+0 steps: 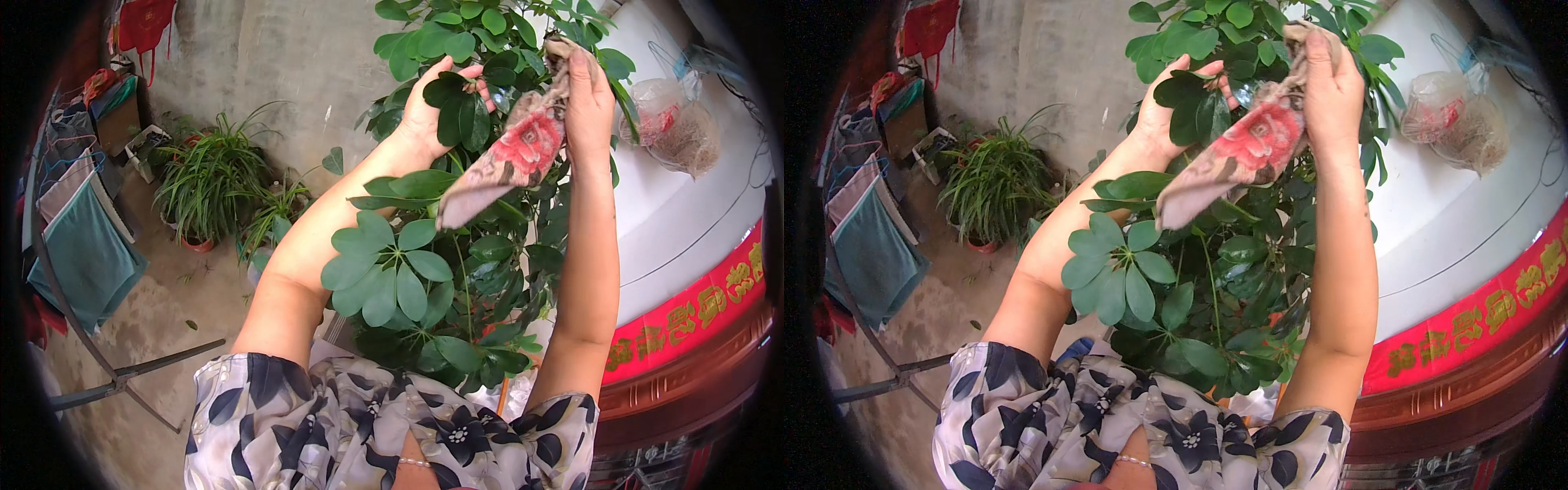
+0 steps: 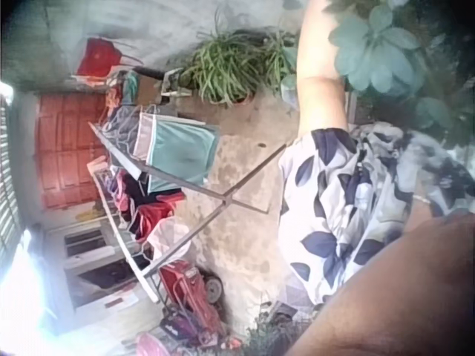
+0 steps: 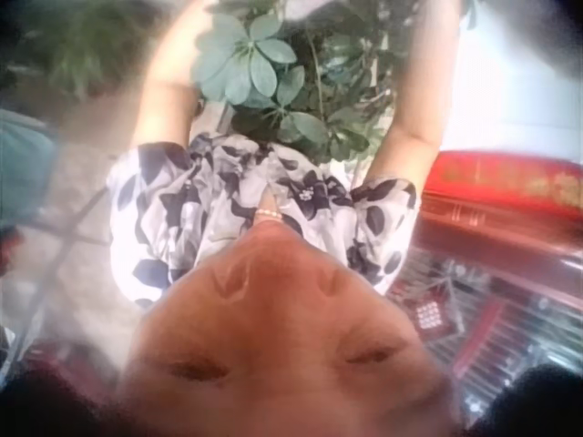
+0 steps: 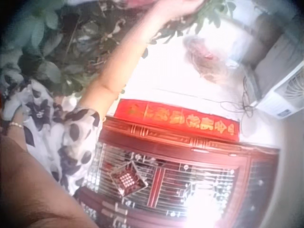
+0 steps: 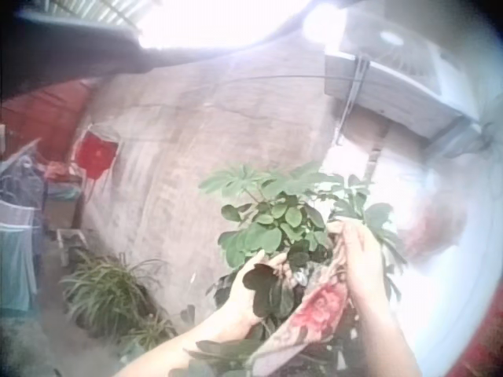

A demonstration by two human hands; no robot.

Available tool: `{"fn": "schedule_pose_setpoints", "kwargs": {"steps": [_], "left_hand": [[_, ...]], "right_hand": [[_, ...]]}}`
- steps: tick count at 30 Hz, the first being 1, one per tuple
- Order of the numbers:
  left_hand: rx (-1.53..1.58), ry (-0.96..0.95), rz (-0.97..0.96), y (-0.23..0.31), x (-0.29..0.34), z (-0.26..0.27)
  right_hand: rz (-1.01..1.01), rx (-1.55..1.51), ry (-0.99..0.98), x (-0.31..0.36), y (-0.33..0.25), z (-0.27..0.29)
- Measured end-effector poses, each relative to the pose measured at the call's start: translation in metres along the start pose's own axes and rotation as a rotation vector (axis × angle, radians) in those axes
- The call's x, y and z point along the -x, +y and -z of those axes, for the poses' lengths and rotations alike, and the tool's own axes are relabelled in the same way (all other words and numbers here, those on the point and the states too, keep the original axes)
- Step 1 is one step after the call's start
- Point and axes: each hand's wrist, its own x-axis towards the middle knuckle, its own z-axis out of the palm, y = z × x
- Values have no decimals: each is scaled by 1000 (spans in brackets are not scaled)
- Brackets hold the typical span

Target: The person is wiping the leaves of a large indoor plant with a cloth, handling them one at a time.

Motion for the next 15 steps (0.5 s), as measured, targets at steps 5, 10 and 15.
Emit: {"fn": "schedule_pose_setpoints", "kwargs": {"steps": [5,10,15], "left_hand": [[8,-109,16,-1,1,2],[14,191,20,-31,10,-41],[-26,39,100,-16,10,-13]], "right_hand": [[257,487,-208,12,-4,-7],[273,520,-167,26,39,-24],[-152,-12,-288,18,29,-13]]}}
